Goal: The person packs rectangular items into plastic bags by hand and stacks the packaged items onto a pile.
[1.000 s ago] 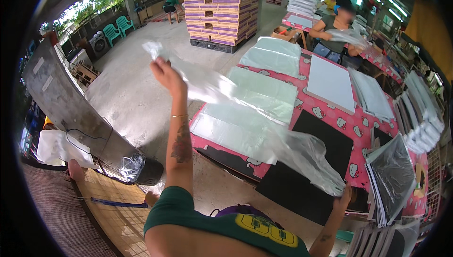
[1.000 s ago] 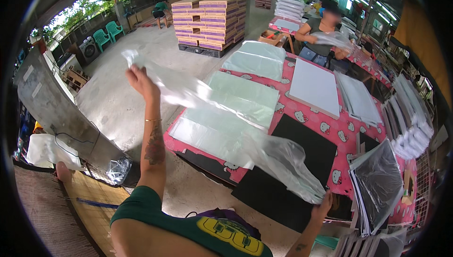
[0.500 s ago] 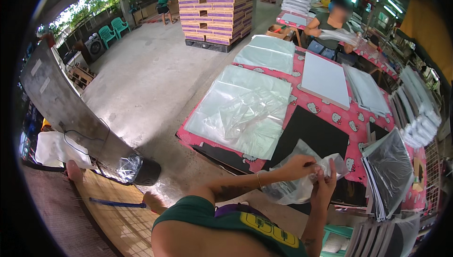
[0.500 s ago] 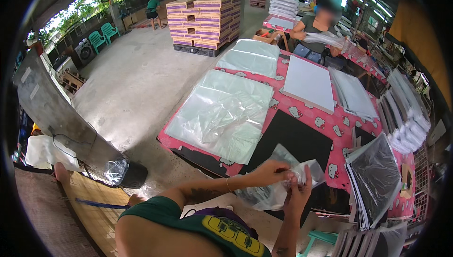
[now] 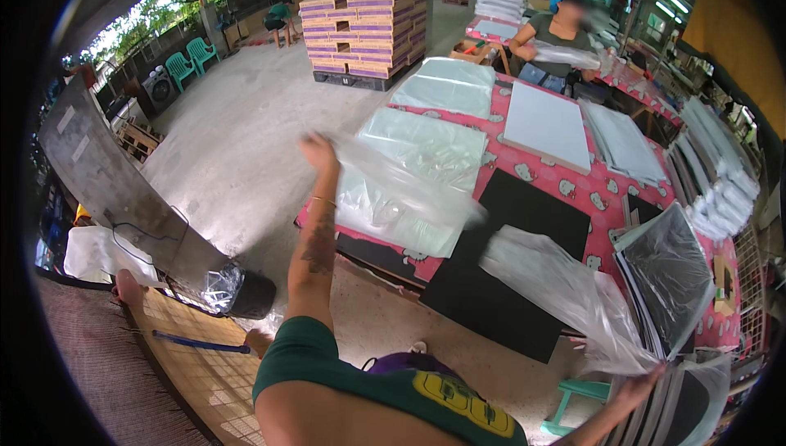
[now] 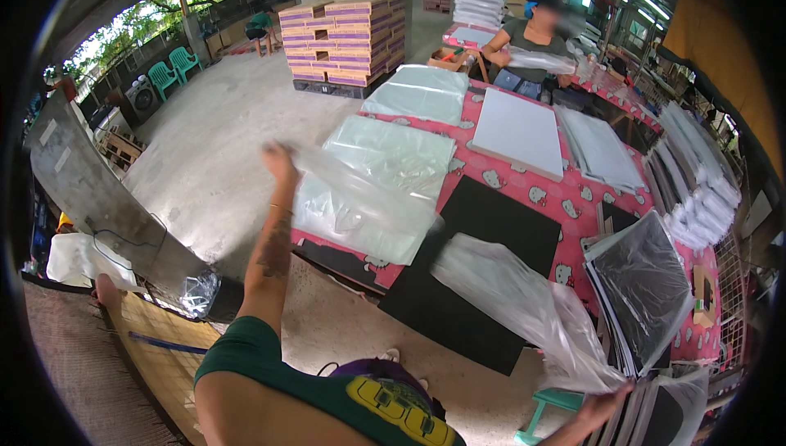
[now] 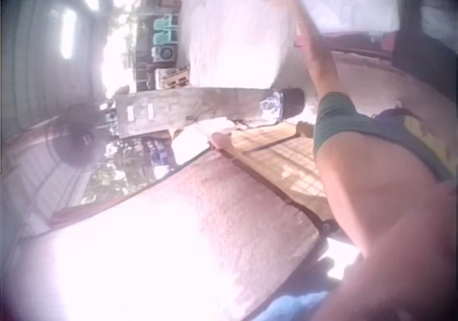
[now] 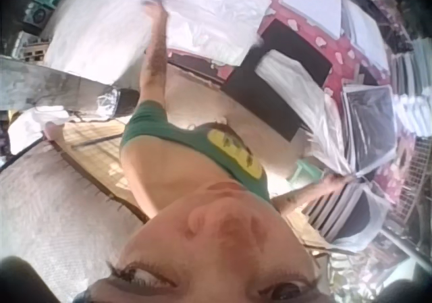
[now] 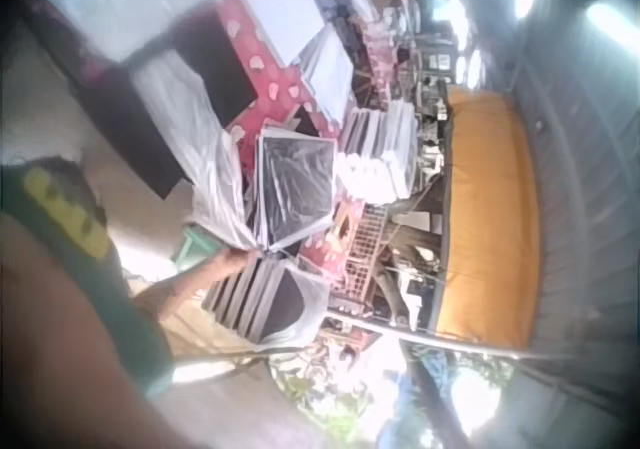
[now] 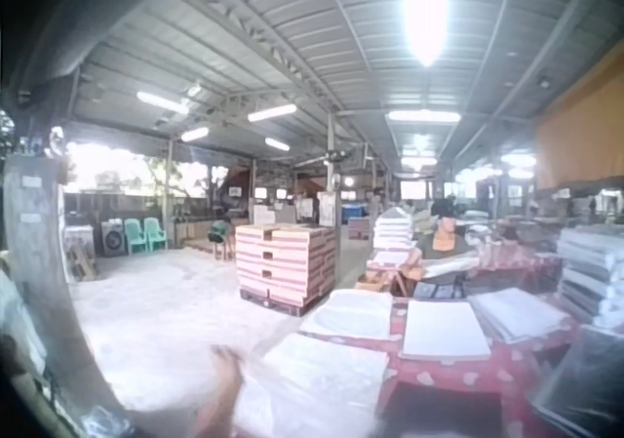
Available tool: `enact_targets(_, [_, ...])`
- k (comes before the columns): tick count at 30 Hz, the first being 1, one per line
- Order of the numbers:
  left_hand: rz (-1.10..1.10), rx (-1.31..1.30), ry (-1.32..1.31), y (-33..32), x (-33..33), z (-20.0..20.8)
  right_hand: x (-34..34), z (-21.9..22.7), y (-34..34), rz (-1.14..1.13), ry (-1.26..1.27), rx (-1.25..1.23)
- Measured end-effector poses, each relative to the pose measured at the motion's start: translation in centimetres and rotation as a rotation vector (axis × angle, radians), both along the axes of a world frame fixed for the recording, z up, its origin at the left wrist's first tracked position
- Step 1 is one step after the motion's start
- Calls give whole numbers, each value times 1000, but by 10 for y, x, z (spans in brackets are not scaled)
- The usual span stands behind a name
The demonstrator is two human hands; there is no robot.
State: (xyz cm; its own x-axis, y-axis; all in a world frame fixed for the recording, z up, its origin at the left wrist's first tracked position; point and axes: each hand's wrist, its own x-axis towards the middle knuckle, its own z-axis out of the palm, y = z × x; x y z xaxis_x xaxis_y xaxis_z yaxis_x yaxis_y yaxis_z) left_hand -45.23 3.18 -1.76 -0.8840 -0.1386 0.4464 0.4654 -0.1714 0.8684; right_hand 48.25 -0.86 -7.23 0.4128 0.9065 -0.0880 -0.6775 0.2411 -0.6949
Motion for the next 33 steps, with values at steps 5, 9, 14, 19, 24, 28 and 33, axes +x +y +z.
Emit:
enact_targets(5, [-75,-412,867,74,221,74,-82,97,-39,-300,-828,58])
enact_targets(9, [-1056,-1203,920,62,262,-83,-208,72,-3,147,-657,128])
enact_targets(14, [-1656,-336,321,-17,502,10,-271,59,1,329,-241,258])
enact_targets(19, [-1125,-417,24,-9,446,9,-224,78,-35,410,108,343])
enact_targets(24, [-1682,38,-858,-42,468,26,-210,56,-39,702,87,72])
enact_targets(28, [-1427,-287,-600,-53,367,-11,-164,98,-30,631,130,254])
enact_targets(33, [-1540,-394,688,-38,459,90,-181,144,-10,1167,-872,648])
